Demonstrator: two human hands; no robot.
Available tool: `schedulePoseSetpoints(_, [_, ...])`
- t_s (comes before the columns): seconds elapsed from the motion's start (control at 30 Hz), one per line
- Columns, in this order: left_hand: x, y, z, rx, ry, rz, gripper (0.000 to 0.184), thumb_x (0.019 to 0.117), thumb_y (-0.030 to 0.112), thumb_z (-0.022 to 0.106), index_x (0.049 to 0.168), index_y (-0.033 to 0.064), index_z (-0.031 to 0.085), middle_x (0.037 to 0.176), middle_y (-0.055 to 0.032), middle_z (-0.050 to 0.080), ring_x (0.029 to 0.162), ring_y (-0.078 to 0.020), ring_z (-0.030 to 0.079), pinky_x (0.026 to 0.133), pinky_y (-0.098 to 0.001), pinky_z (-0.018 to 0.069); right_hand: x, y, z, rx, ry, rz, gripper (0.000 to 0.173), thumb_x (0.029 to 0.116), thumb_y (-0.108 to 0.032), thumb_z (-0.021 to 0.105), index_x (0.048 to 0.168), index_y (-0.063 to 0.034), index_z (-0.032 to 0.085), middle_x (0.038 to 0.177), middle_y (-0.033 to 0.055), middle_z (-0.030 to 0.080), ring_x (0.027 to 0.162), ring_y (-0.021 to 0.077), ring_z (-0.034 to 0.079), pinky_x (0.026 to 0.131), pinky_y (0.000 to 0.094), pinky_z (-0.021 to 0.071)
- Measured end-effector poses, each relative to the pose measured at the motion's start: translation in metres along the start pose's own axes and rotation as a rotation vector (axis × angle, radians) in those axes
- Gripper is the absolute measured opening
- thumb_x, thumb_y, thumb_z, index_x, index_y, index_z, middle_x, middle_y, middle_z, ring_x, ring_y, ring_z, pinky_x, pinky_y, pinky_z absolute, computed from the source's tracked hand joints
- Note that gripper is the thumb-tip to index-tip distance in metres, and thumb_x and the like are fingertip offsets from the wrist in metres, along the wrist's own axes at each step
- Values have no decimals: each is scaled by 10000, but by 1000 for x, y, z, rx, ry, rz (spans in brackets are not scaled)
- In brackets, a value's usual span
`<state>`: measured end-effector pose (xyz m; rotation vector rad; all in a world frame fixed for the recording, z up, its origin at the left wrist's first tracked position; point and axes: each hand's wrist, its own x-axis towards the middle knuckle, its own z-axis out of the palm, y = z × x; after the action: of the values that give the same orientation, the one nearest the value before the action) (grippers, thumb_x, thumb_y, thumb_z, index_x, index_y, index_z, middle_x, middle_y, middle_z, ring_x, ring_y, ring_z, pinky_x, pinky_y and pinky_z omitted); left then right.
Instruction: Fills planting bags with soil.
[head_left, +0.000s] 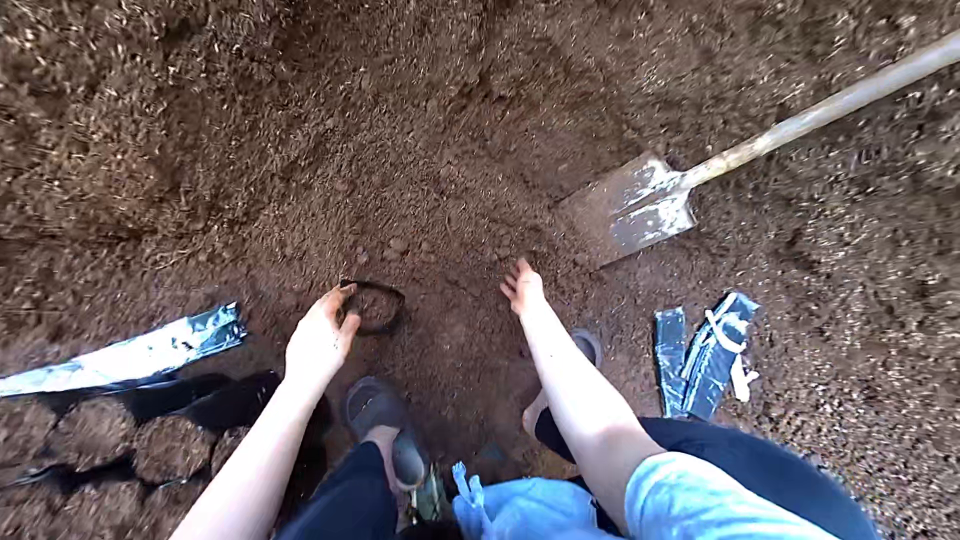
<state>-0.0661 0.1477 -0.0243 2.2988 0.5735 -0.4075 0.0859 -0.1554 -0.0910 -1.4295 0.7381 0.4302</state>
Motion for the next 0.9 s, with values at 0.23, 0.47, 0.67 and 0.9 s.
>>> schedulePoseSetpoints(0.23, [5,-6,-9,77,-68,-36,381,1073,285,551,1425,152,615,1486,-159,565,1330,-396,572,1061,-659,447,89,-6,32,370,-210,219,831,1007,-717,331,1635,-206,144,1678,154,216,1500,397,310,1118,671,377])
schedulePoseSetpoints(0.47, [17,-7,-5,-89,-181,-40,543,968,30,603,1503,92,532,1610,-87,451,1363,-299,560,1098,-540,455,118,0,90,615,-217,163,758,976,-774,144,1521,-287,346,1467,66,507,1338,271,507,1007,593,488])
schedulePoseSetpoints(0.67, [25,10,-5,-125,-228,-46,617,945,4,585,1541,133,495,1652,-11,390,1222,-238,638,958,-494,519,106,11,79,695,-206,200,740,1029,-676,47,1462,-165,363,1320,109,542,1194,245,557,959,500,503])
schedulePoseSetpoints(0.9, [34,32,0,-178,-245,-3,635,956,2,609,1563,107,456,1666,-48,363,1030,-280,688,831,-536,545,45,-6,69,714,-554,358,857,960,-785,124,1306,-131,557,1157,136,684,1089,299,658,929,572,548])
